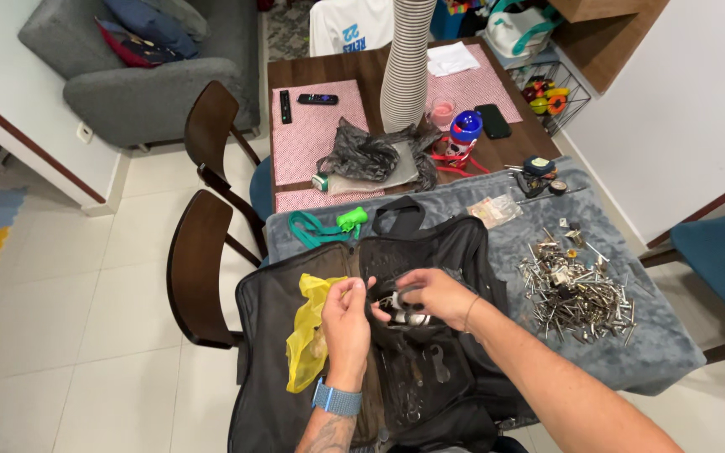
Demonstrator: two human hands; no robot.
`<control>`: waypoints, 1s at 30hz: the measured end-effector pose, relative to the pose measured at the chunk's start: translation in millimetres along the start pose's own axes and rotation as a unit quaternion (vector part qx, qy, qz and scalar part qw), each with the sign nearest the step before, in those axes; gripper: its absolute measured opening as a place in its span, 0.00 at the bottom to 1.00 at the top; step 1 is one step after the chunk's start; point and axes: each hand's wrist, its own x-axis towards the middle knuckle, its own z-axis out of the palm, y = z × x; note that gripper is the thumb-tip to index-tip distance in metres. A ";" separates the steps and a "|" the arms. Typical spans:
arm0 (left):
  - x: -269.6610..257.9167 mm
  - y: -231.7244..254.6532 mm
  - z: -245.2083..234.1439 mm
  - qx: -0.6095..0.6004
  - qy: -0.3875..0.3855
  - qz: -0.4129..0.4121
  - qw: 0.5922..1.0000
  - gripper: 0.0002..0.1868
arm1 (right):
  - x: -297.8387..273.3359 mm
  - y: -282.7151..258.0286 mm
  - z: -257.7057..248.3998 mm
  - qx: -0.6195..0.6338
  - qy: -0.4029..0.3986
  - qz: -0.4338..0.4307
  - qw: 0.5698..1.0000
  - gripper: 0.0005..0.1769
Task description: The person sorts a pile of small metal hardware items on a table, picking up screws, washers, and small plastic bags, then placing them into a black bag. The person repeatedly picks items from the pile and transfers them into the bag throughout the clip.
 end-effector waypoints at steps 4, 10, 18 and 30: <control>-7.2 0.8 -0.9 -0.005 0.002 -0.001 1.000 0.13 | -12.6 1.9 10.3 -0.180 0.063 -0.177 0.966 0.19; -21.7 22.6 10.9 0.126 0.069 0.052 0.988 0.14 | -64.7 -15.5 -5.0 -0.126 0.155 -0.206 0.958 0.15; -68.2 61.0 67.0 0.303 0.047 0.336 0.891 0.10 | -125.1 -28.7 -17.0 -0.034 0.161 -0.273 0.948 0.12; -86.2 -2.6 119.8 0.209 -0.228 0.079 0.948 0.12 | -156.6 23.6 -78.9 -0.023 0.243 -0.201 0.949 0.11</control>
